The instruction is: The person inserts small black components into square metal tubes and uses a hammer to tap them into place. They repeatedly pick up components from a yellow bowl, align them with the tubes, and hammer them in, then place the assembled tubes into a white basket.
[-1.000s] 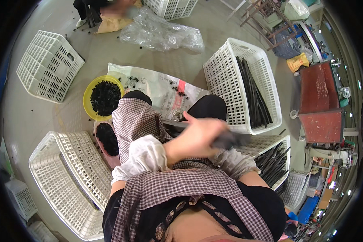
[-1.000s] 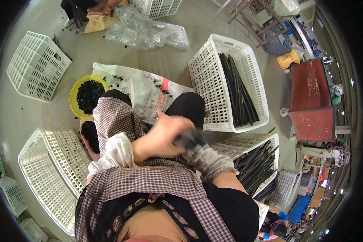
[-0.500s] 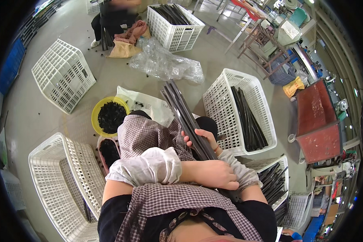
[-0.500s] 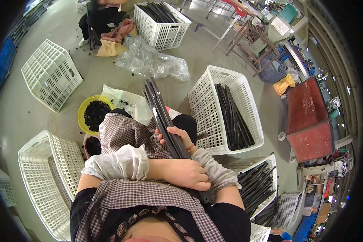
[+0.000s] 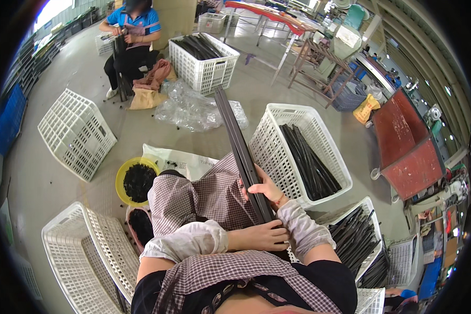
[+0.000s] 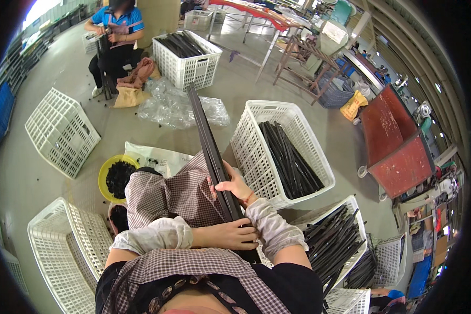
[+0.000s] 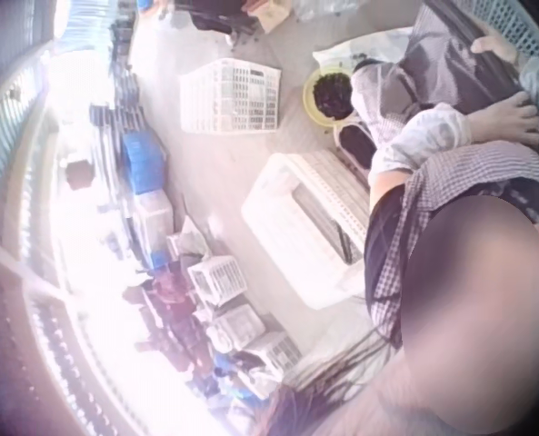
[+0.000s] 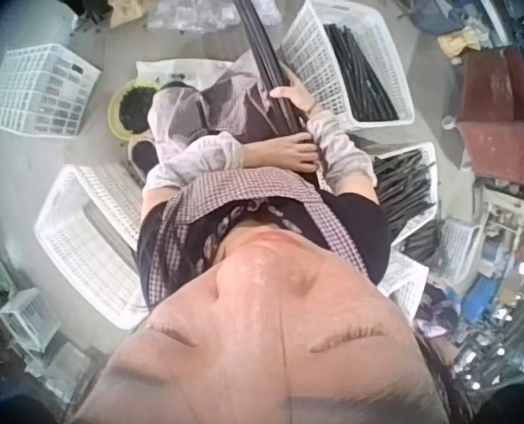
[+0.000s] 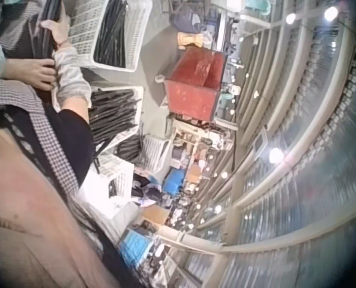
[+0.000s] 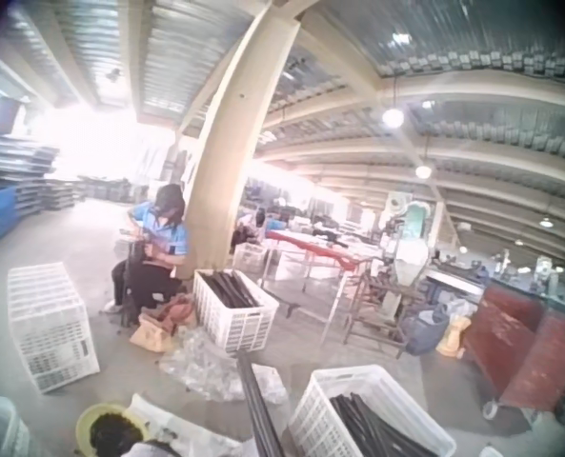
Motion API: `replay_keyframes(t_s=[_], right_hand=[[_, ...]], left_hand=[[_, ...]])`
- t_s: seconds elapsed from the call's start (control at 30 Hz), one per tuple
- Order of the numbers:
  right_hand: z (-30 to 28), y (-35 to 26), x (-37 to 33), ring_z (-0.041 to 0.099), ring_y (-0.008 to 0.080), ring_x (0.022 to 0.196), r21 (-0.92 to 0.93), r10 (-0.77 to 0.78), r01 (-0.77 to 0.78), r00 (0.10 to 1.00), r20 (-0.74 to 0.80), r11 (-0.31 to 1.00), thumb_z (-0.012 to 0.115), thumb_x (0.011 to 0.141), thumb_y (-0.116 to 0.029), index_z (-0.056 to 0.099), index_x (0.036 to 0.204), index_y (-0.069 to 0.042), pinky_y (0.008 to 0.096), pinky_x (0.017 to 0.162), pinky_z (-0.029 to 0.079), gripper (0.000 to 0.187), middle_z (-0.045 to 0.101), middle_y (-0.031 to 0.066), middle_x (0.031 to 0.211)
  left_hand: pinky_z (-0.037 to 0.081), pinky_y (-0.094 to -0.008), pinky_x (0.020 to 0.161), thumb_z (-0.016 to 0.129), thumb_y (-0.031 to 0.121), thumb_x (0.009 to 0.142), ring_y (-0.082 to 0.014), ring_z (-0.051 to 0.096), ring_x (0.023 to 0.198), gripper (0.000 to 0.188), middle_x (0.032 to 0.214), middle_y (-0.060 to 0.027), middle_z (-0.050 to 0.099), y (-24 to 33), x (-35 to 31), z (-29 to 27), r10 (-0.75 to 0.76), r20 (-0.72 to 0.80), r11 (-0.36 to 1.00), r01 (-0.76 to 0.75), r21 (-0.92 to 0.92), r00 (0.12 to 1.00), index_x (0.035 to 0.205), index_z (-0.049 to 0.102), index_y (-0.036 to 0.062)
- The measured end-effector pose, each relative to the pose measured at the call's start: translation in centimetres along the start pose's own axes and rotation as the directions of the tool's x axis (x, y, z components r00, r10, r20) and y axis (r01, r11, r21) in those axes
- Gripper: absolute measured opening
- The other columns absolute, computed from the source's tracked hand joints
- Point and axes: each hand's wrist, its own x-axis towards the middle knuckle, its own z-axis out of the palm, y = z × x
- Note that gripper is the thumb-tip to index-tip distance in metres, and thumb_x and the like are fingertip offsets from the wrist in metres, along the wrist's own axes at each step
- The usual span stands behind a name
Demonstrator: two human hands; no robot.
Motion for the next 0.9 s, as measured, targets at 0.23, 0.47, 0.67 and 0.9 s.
replay_keyframes(t_s=[0.23, 0.47, 0.67, 0.9], right_hand=[[-5.1, -1.9, -4.3, 0.066, 0.0213, 0.079, -0.169, -0.076, 0.054, 0.989, -0.127, 0.984, 0.067, 0.071, 0.004, 0.023, 0.148, -0.009, 0.0352, 0.065, 0.057, 0.09, 0.061, 0.0158, 0.104], [-12.4, -7.6, -8.1, 0.056, 0.0132, 0.08, -0.674, -0.218, -0.06, 0.922, -0.32, 0.737, 0.068, 0.062, 0.002, 0.032, 0.143, 0.0, 0.0263, 0.073, 0.049, 0.088, 0.056, 0.0074, 0.102], [-18.6, -7.2, -11.2, 0.054, 0.0155, 0.096, -0.626, -0.104, -0.228, 0.889, -0.447, 0.746, 0.071, 0.06, -0.001, 0.03, 0.144, 0.003, 0.0263, 0.089, 0.044, 0.094, 0.055, 0.0081, 0.113], [-18.2, -1.8, -11.5, 0.064, 0.0184, 0.08, -0.071, 0.076, -0.132, 0.85, -0.521, 0.989, 0.072, 0.062, -0.001, 0.027, 0.146, -0.002, 0.0318, 0.07, 0.055, 0.096, 0.06, 0.0109, 0.103]], left_hand=[[0.043, -0.0418, 0.095, 0.066, 0.007, 0.076, -0.0237, 0.059, 0.105, 0.032, 0.113, -0.0108, 0.061, -1.4, -3.2, -4.4, -0.395, -0.081, 0.915, 0.384, -0.125, 0.915, 0.107, 0.063, 0.0039], [0.056, -0.036, 0.066, 0.064, 0.001, 0.084, -0.0322, 0.066, 0.078, 0.023, 0.099, -0.0176, 0.066, -1.6, -11.4, -2.5, -0.831, -0.082, 0.549, 0.785, -0.285, 0.551, 0.107, 0.062, 0.0002], [0.055, -0.031, 0.065, 0.064, -0.003, 0.081, -0.0249, 0.068, 0.079, 0.052, 0.103, -0.0169, 0.066, -3.4, -12.5, -1.5, -0.958, -0.095, 0.285, 0.858, -0.427, 0.271, 0.13, 0.046, 0.0], [0.043, -0.029, 0.049, 0.07, 0.009, 0.082, -0.016, 0.053, 0.051, 0.016, 0.063, -0.0116, 0.059, -6.6, -14.5, -1.2, -0.997, 0.028, 0.057, 0.942, -0.33, 0.07, 0.089, 0.065, -0.0031]])
